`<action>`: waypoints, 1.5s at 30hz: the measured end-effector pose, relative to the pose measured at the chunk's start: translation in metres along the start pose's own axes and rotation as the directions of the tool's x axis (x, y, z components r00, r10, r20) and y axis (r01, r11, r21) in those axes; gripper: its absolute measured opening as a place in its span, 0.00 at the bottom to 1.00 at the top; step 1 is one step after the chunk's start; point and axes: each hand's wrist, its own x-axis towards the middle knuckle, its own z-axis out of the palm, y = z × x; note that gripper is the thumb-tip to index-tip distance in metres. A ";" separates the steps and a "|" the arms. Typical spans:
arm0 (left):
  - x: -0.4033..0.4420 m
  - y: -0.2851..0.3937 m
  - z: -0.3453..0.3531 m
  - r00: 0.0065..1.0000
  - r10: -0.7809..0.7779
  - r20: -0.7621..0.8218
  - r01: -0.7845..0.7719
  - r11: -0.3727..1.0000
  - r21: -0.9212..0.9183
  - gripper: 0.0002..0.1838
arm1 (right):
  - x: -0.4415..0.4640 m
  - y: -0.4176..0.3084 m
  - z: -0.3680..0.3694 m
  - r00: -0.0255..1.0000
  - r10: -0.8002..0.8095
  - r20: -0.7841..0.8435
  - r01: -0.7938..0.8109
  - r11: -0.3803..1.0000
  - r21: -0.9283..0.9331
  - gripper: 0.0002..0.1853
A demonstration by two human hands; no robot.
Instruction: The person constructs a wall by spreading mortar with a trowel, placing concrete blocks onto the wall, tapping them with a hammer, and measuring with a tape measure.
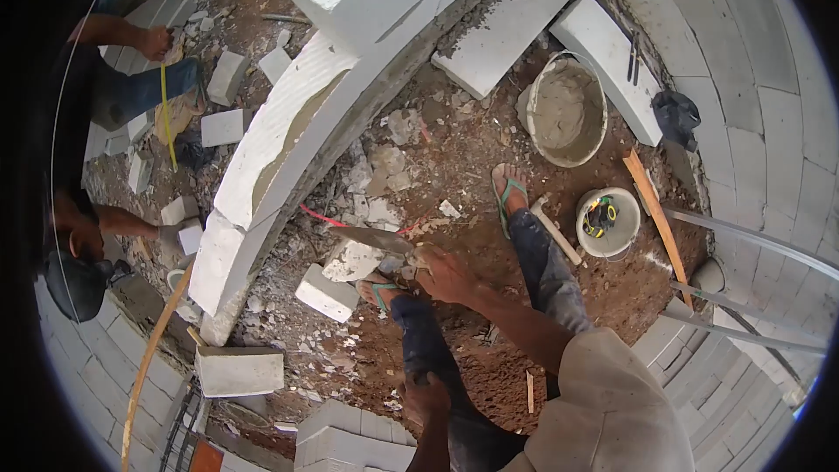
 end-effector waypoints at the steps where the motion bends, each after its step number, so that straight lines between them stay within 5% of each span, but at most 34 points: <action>1: -0.005 0.007 -0.002 0.999 0.020 -0.027 -0.019 1.000 0.016 0.30 | -0.013 0.018 -0.029 0.997 0.067 -0.025 -0.066 0.997 0.039 0.25; 4: -0.014 0.021 0.002 0.997 0.062 -0.049 -0.061 0.998 0.015 0.29 | -0.033 0.082 -0.118 0.918 0.343 -0.200 -0.295 0.926 0.234 0.22; 6: -0.016 0.026 0.010 0.993 0.096 -0.070 -0.090 0.993 0.073 0.29 | -0.032 0.168 -0.156 0.850 0.301 -0.433 -0.350 0.936 -0.036 0.20; 8: -0.013 0.025 0.022 0.992 0.090 -0.092 -0.080 0.991 0.104 0.29 | -0.018 0.251 -0.198 0.760 0.318 -0.567 -0.445 0.890 -0.096 0.20; 12: -0.025 0.042 0.028 0.983 0.114 -0.142 -0.089 0.981 0.170 0.28 | 0.040 0.396 -0.258 0.887 0.250 -0.389 -0.459 0.579 -0.675 0.18; 15: -0.028 0.046 0.034 0.979 0.146 -0.139 -0.113 0.968 0.223 0.28 | 0.091 0.399 -0.286 0.780 0.438 -0.447 -0.611 0.686 -0.395 0.16; 17: -0.031 0.051 0.036 0.976 0.166 -0.143 -0.127 0.960 0.248 0.27 | 0.121 0.366 -0.285 0.655 0.554 -0.514 -0.745 0.589 -0.314 0.15; 18: -0.031 0.050 0.039 0.976 0.162 -0.148 -0.121 0.960 0.253 0.27 | 0.125 0.368 -0.275 0.656 0.558 -0.508 -0.744 0.592 -0.310 0.15; 19: -0.030 0.049 0.043 0.970 0.177 -0.164 -0.130 0.956 0.264 0.27 | 0.128 0.377 -0.261 0.776 0.463 -0.429 -0.627 0.642 -0.441 0.15; 21: -0.028 0.048 0.046 0.964 0.190 -0.186 -0.134 0.951 0.279 0.26 | 0.128 0.440 -0.225 0.909 0.172 -0.380 -0.387 0.686 -0.616 0.16; 22: -0.029 0.047 0.047 0.963 0.187 -0.193 -0.127 0.949 0.288 0.26 | 0.118 0.411 -0.244 0.909 0.173 -0.378 -0.386 0.689 -0.613 0.16; 23: -0.029 0.048 0.047 0.962 0.186 -0.199 -0.122 0.948 0.295 0.25 | 0.100 0.378 -0.268 0.798 0.523 -0.300 -0.569 0.818 -0.086 0.16; 24: -0.030 0.049 0.043 0.962 0.186 -0.201 -0.123 0.949 0.291 0.25 | 0.084 0.347 -0.283 0.664 0.747 -0.031 -0.664 0.609 0.434 0.18; 27: -0.032 0.055 0.037 0.978 0.152 -0.140 -0.113 0.961 0.254 0.25 | 0.041 0.332 -0.268 0.685 0.723 -0.085 -0.546 0.588 0.597 0.19; 30: -0.029 0.047 0.032 0.973 0.144 -0.181 -0.099 0.966 0.237 0.25 | 0.034 0.288 -0.260 0.731 0.683 -0.012 -0.518 0.566 0.641 0.13; 33: -0.021 0.033 0.028 0.965 0.185 -0.187 -0.149 0.970 0.193 0.25 | 0.049 0.216 -0.213 0.872 0.477 -0.105 -0.225 0.583 0.780 0.11; 37: -0.012 0.012 0.023 0.972 0.166 -0.166 -0.143 0.980 0.140 0.28 | 0.083 0.098 -0.146 0.961 0.267 0.071 -0.223 0.596 0.772 0.09; 39: -0.013 0.006 0.019 0.975 0.141 -0.172 -0.121 0.985 0.123 0.28 | 0.109 0.026 -0.102 0.993 0.085 -0.088 0.031 0.520 0.854 0.07; 42: -0.009 -0.002 0.011 0.985 0.105 -0.133 -0.089 0.988 0.124 0.29 | 0.157 -0.041 -0.033 0.981 -0.005 -0.192 0.151 0.640 0.753 0.08; 44: -0.005 -0.017 0.009 0.985 0.131 -0.110 -0.126 0.991 0.052 0.29 | 0.181 -0.088 -0.013 0.806 -0.223 -0.548 0.474 0.798 0.372 0.10; 45: -0.005 -0.022 0.006 0.991 0.107 -0.084 -0.108 0.994 -0.012 0.29 | 0.185 -0.094 0.002 0.810 -0.233 -0.538 0.476 0.796 0.373 0.10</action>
